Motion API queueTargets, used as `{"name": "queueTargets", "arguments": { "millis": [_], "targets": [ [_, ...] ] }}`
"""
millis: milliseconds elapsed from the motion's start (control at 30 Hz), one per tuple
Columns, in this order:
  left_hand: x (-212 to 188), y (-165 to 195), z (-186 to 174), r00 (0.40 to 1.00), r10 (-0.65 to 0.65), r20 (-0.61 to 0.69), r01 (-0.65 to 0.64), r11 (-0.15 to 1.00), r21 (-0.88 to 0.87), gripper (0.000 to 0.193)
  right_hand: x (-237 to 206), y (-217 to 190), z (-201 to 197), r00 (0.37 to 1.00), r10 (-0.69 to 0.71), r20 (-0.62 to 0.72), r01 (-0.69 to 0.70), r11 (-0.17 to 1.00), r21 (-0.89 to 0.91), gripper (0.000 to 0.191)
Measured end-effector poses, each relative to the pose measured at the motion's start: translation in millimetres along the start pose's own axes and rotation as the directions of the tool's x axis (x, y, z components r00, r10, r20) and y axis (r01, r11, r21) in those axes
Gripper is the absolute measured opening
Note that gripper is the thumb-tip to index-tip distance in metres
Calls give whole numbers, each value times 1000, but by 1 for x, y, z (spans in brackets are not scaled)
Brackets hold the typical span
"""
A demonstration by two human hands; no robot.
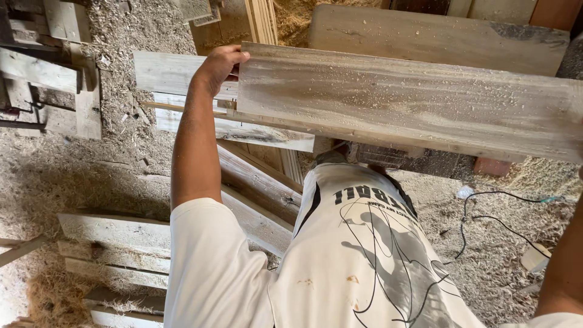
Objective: The person moves pieces of lumber one at a time from a stack on the ground to a different location in the workshop.
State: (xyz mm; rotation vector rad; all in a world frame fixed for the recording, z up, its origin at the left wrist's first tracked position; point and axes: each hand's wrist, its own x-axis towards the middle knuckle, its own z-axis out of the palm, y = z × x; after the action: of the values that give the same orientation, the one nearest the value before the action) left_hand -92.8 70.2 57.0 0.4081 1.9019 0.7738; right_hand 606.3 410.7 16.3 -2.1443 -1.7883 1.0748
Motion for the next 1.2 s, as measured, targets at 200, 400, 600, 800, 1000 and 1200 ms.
{"name": "queueTargets", "arguments": {
  "millis": [200,400,600,800,1000,1200],
  "targets": [
    [-9,-4,-8,1000,-10,-4,10,1000,-28,59,-19,-11,4,1000,-1,-14,1,1000,6,37],
    [-12,-4,-14,1000,-28,4,29,997,-75,61,-26,-15,8,999,-18,-28,18,999,26,36],
    [-15,-10,-19,1000,-8,4,8,998,-62,61,-33,-19,12,999,-18,-45,21,997,68,36],
    [-3,-30,-22,997,60,38,-57,996,-67,50,-30,-12,2,992,-47,-117,64,987,144,36],
    [0,-27,15,788,549,-278,-332,761,558,50,-34,10,1,989,-125,-84,148,907,394,34],
    [-34,23,178,556,821,133,-666,344,662,51,-63,25,12,970,-161,-182,240,761,602,44]
  ]
}}
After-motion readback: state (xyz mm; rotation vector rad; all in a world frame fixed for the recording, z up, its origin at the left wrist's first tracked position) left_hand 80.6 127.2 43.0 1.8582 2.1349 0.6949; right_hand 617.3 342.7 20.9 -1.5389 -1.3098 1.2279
